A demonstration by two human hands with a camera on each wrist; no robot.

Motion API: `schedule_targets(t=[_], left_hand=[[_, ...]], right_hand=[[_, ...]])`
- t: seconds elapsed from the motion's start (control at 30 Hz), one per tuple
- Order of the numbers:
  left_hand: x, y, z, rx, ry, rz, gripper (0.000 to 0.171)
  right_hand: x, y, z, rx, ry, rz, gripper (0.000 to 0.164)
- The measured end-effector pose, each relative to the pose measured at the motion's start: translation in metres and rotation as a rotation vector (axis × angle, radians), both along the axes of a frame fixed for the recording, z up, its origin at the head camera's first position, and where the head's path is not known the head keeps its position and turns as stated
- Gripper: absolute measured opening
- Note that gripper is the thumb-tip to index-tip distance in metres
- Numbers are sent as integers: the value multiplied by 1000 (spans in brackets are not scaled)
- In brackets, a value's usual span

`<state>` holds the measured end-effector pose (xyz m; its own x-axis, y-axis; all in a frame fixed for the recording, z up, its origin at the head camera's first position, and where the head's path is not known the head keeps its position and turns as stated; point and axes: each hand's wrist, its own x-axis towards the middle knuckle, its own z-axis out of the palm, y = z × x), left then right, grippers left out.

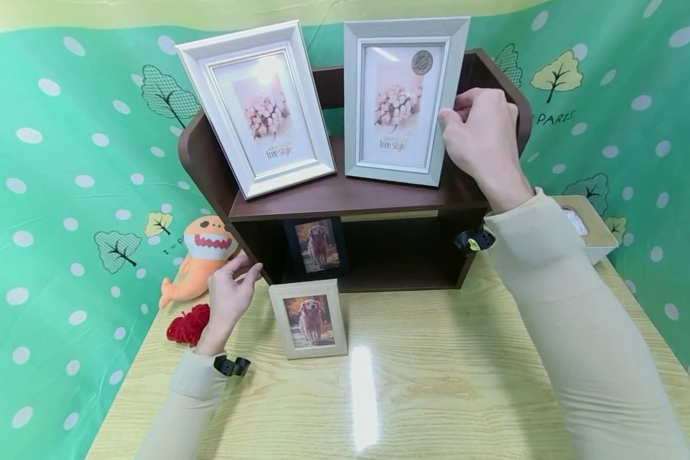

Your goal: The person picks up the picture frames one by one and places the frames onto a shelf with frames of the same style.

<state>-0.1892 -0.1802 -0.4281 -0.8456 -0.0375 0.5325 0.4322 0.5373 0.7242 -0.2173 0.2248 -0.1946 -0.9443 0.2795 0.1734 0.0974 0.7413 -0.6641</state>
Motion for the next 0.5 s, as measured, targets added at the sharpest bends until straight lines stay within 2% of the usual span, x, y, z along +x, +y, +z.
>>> schedule_targets(t=[0.5], left_hand=[[0,-1,0,-1,4,-8,12]], right_hand=[[-2,1,1,16,-34,23,56]])
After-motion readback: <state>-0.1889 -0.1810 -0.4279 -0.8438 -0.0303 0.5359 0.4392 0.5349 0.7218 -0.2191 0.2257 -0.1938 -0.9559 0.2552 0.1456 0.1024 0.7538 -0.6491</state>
